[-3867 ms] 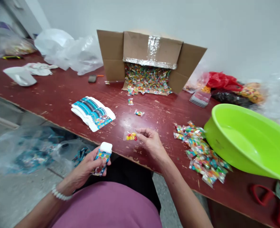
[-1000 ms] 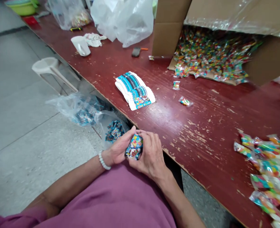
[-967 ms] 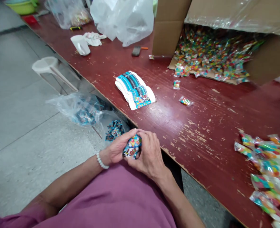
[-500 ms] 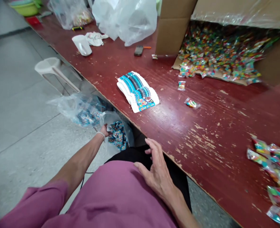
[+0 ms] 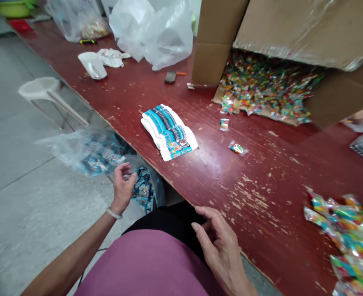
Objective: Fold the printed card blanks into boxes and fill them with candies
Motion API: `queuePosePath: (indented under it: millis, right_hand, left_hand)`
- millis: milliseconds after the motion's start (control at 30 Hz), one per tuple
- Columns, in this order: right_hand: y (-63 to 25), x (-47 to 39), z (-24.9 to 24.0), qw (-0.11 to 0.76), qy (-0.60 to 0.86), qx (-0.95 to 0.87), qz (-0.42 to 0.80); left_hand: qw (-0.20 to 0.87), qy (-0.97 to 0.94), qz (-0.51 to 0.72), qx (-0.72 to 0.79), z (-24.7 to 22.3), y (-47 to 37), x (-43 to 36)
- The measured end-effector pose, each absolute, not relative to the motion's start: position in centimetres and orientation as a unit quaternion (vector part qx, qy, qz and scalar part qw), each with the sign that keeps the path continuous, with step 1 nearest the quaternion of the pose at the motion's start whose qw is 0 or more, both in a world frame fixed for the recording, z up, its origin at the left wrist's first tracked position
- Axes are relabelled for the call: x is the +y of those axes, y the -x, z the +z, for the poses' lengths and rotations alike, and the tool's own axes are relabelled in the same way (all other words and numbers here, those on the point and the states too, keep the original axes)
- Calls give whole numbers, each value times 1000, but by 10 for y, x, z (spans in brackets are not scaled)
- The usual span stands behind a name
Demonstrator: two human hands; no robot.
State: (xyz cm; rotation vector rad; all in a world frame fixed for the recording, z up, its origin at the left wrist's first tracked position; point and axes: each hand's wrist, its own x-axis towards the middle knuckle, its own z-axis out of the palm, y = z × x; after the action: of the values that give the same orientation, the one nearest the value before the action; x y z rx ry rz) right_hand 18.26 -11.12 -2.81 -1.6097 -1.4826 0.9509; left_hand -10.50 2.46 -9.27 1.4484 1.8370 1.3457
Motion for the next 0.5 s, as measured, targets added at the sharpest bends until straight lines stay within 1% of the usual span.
queuePosePath:
  millis: [33,100,200,267,333,500]
  right_hand:
    - [-183,-106,-28,377,623,-580,365]
    - [-185,-97,-29,387,619,-577,367]
    - [-187,-88,-34,400,625,-546,389]
    - [-187,-87,-37,413,631,-527,394]
    - [-186,-88,-40,421,635,-523,382]
    - [-186,-88,-45,424,631,-550,344]
  left_hand:
    - [179,-605,461,625,-82,90,26]
    - [84,-741,369,555,-57,60,37]
    - [-30,-786,239,569,-21,30,67]
    - [-63,-806,164,565,-9,22,85]
    - [-86,-820,123,553,-5,21,94]
    - [-120,-831,104,533,-7,23,90]
